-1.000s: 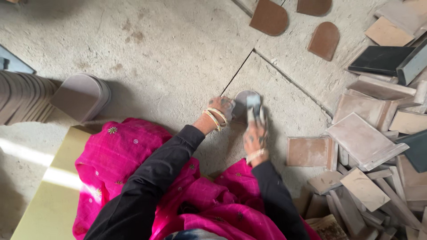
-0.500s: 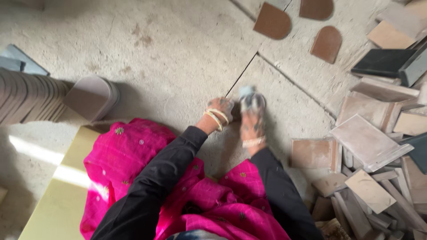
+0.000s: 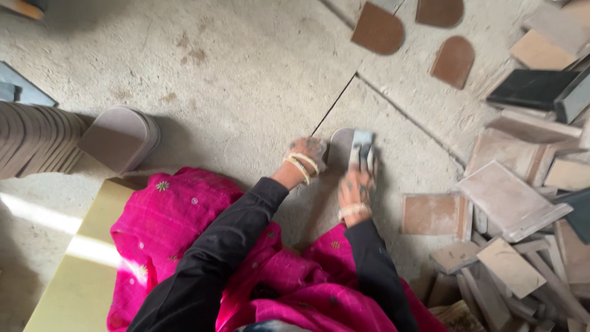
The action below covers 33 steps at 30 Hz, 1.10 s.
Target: The person sits on the floor of a ceramics workshop and smooths small fired clay pieces, rubbing each piece with an abrasive sanding block by hand. They set finished pieces onto a growing stack and pick up new rough pieces from the surrounding piles to continue sanding.
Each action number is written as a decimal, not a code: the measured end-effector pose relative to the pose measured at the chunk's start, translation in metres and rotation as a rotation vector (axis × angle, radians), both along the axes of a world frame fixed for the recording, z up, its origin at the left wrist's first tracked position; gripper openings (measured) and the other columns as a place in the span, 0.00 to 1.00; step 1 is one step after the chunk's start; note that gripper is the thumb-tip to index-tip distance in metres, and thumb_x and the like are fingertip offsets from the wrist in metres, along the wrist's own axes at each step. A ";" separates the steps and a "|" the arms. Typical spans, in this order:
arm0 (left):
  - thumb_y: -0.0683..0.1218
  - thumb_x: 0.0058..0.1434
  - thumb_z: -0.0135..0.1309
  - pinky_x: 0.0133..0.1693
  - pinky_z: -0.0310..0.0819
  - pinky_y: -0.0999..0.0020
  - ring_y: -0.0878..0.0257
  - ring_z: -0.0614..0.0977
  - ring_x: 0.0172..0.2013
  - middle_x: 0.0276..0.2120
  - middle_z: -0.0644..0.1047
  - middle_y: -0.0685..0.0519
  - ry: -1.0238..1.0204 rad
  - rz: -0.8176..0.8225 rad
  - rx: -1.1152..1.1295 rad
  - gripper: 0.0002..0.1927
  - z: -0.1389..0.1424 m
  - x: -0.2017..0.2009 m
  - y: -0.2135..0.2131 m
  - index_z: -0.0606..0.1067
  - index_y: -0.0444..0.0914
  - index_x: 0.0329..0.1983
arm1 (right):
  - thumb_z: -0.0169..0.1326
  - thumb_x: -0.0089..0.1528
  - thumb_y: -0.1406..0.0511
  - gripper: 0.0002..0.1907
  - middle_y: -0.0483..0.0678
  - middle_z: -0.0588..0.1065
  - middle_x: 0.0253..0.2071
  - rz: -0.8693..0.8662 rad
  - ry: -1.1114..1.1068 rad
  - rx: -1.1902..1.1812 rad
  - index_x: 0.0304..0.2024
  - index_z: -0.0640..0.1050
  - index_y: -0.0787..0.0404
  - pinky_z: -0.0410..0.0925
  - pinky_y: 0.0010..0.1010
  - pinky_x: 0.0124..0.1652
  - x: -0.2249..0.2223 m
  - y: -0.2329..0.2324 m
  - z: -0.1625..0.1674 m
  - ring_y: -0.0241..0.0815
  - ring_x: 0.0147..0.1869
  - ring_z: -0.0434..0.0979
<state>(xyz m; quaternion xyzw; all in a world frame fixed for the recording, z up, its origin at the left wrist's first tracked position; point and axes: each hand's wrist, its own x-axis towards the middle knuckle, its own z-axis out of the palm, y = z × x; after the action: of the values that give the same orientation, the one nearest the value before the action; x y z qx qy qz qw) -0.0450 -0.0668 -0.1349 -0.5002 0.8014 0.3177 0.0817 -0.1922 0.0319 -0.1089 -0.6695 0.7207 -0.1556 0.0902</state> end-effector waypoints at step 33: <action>0.50 0.52 0.55 0.53 0.72 0.49 0.46 0.78 0.55 0.50 0.79 0.43 0.003 -0.080 -0.076 0.24 -0.020 -0.011 0.007 0.75 0.37 0.52 | 0.43 0.55 0.76 0.31 0.73 0.71 0.62 0.155 -0.104 -0.088 0.63 0.73 0.73 0.60 0.49 0.66 -0.001 -0.009 0.021 0.71 0.69 0.65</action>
<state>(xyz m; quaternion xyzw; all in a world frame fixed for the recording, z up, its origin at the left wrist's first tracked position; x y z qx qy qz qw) -0.0564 -0.0595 -0.1552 -0.4700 0.8324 0.2841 0.0740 -0.1933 0.0225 -0.0880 -0.7178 0.6534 -0.2142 0.1096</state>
